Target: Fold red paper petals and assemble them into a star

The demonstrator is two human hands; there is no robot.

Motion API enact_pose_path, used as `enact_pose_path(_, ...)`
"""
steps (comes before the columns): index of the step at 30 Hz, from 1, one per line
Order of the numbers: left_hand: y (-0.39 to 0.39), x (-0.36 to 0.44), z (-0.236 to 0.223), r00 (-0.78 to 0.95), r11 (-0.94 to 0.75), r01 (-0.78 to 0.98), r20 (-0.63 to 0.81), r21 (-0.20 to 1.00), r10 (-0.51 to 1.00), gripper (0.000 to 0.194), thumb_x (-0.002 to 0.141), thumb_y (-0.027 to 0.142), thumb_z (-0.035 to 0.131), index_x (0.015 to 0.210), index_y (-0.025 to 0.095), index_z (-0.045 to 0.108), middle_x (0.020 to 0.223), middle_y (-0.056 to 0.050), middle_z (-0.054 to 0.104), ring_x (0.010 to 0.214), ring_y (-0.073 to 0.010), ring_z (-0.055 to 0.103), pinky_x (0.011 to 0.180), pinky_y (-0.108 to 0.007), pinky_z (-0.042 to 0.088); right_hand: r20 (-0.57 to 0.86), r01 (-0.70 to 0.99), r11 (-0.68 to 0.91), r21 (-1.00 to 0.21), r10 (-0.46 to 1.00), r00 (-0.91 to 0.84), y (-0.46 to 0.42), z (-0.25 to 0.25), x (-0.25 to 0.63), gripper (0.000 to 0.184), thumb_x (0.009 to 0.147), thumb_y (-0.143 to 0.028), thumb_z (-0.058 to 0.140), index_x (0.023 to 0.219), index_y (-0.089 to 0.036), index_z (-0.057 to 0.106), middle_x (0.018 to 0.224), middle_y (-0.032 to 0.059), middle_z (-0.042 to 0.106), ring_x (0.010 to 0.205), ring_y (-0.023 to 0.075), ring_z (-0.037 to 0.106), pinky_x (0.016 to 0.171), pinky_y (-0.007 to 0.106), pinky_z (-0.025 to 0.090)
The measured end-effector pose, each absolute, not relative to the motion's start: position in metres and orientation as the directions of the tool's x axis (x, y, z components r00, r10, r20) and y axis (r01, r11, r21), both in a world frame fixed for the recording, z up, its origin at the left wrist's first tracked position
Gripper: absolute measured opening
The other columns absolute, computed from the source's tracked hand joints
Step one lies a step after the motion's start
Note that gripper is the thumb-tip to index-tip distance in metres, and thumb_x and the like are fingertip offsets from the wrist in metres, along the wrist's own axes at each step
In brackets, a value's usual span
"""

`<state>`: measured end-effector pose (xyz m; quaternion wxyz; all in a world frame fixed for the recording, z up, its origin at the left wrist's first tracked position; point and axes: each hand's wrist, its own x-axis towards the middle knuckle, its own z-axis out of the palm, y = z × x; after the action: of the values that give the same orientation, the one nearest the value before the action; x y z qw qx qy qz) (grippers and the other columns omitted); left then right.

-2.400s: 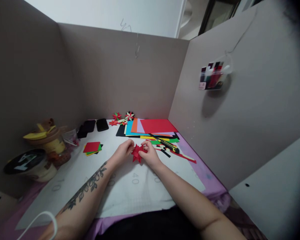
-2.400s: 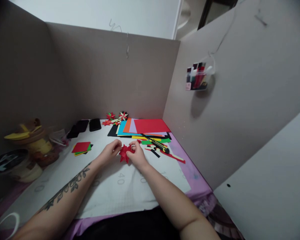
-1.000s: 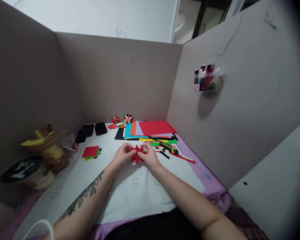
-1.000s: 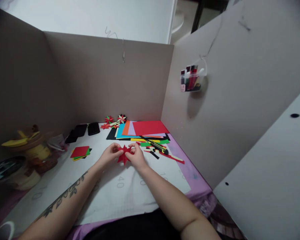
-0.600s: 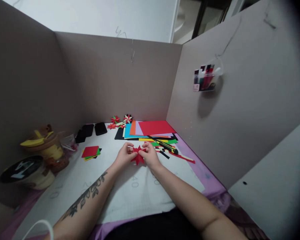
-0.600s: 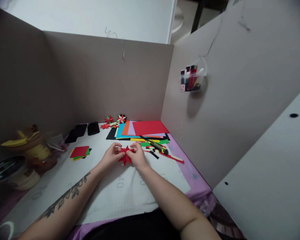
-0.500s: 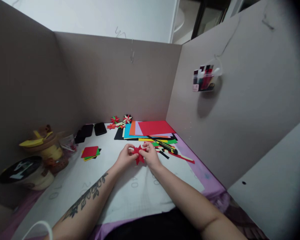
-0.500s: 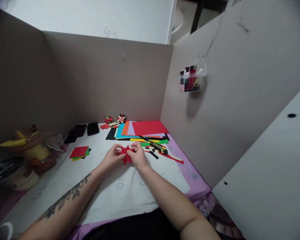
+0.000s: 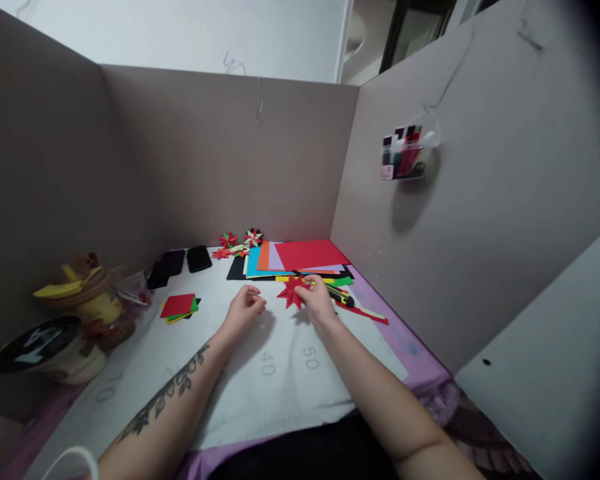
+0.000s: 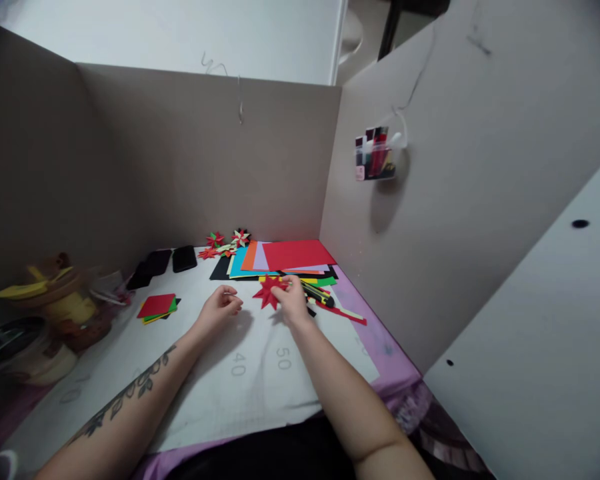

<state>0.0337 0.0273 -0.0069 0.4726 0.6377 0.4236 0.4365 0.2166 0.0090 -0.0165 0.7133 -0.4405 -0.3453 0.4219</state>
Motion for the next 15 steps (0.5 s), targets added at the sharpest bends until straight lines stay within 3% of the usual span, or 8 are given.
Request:
enact_pose_path(3, 0.046, 0.032, -0.016, 0.168, -0.206, 0.314, 0.16, 0.927, 0.973, 0.019, 0.07, 0.028, 0.056, 0.085, 0.017, 0.051, 0.063, 0.002, 0.057, 0.056, -0.0127, 0.055, 0.052, -0.022, 0.04, 0.077, -0.314, 0.258, -0.914, 0.868, 0.491, 0.014, -0.012, 0.243, 0.04, 0.054, -0.021, 0.065, 0.086, -0.021, 0.041, 0.055, -0.0084, 0.054, 0.04, 0.0103, 0.051, 0.04, 0.019, 0.037)
enact_pose_path(6, 0.067, 0.046, -0.02, 0.222, -0.253, 0.575, 0.15, 0.778, 0.964, 0.016, 0.072, 0.026, 0.053, 0.084, 0.016, 0.058, 0.073, -0.002, 0.063, 0.066, -0.0154, 0.058, 0.058, -0.024, 0.041, 0.07, -0.341, 0.29, -0.894, 0.843, 0.534, 0.016, -0.011, 0.258, 0.041, 0.052, -0.02, 0.066, 0.085, -0.021, 0.042, 0.052, -0.0102, 0.051, 0.04, 0.0102, 0.051, 0.039, 0.019, 0.037)
enact_pose_path(12, 0.099, 0.106, -0.01, 0.276, -0.275, 0.68, 0.11, 0.68, 0.955, 0.019, 0.077, 0.03, 0.05, 0.077, 0.016, 0.061, 0.08, -0.009, 0.067, 0.076, -0.0211, 0.06, 0.065, -0.027, 0.041, 0.051, -0.413, 0.339, -0.845, 0.821, 0.569, 0.017, -0.009, 0.259, 0.04, 0.051, -0.018, 0.066, 0.083, -0.021, 0.042, 0.051, -0.0095, 0.054, 0.042, 0.0111, 0.053, 0.041, 0.02, 0.039)
enact_pose_path(15, 0.106, 0.129, -0.004, 0.287, -0.262, 0.707, 0.073, 0.657, 0.955, 0.018, 0.071, 0.031, 0.058, 0.078, 0.015, 0.06, 0.077, -0.01, 0.067, 0.076, -0.0218, 0.061, 0.063, -0.026, 0.041, 0.048, -0.422, 0.339, -0.841, 0.823, 0.567, 0.017, -0.009, 0.256, 0.039, 0.052, -0.019, 0.066, 0.084, -0.021, 0.043, 0.051, -0.0094, 0.053, 0.043, 0.0111, 0.053, 0.042, 0.02, 0.04)
